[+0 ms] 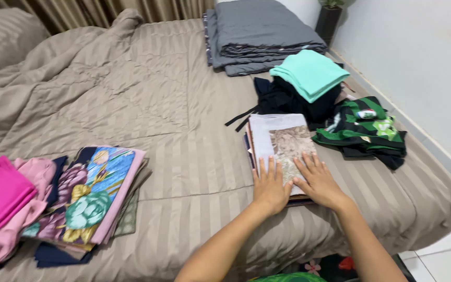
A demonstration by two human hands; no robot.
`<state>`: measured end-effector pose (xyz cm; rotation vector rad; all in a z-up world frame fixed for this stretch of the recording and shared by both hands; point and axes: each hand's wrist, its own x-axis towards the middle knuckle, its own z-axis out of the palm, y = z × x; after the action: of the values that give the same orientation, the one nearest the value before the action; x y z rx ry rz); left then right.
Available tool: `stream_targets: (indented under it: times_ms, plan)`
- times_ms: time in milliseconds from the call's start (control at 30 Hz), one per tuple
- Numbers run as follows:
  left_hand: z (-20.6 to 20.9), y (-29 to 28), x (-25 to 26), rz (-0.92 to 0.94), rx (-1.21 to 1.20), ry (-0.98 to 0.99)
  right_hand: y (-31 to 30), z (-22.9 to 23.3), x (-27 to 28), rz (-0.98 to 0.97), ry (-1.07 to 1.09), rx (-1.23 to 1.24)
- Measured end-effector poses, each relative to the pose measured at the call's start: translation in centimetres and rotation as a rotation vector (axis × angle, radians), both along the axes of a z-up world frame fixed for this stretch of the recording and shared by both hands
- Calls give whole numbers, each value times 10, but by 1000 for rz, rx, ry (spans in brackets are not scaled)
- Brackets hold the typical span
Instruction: The person organizes folded clothes on a bed into separate stacks by picking up individual pieces of fabric and placing them onto one of several piles.
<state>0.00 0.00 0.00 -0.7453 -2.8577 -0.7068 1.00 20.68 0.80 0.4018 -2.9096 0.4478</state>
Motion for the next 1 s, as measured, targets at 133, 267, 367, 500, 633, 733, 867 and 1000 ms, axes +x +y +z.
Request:
stream_targets:
  times_ms: [133, 267, 367, 500, 633, 733, 867, 1000]
  plan:
    - [13, -11, 3, 21, 126, -69, 7, -3, -6, 51, 16, -1]
    - [24, -47, 9, -61, 411, -171, -13, 19, -5, -67, 65, 46]
    - [25, -87, 8, 22, 490, -145, -62, 37, -9, -20, 250, 46]
    - [12, -163, 5, 251, 602, 62, -161, 51, -13, 329, 393, -321]
    - [8, -271, 19, 491, 471, 524, -275, 30, -16, 568, 86, -548]
    - [20, -352, 53, 732, 303, 580, -361, -4, -31, 605, -332, -769]
    - [27, -416, 88, 928, 45, 544, -449, -42, -47, 735, -715, -1109]
    - [22, -442, 104, 905, -24, 570, -495, -68, -42, 705, -1046, -1478]
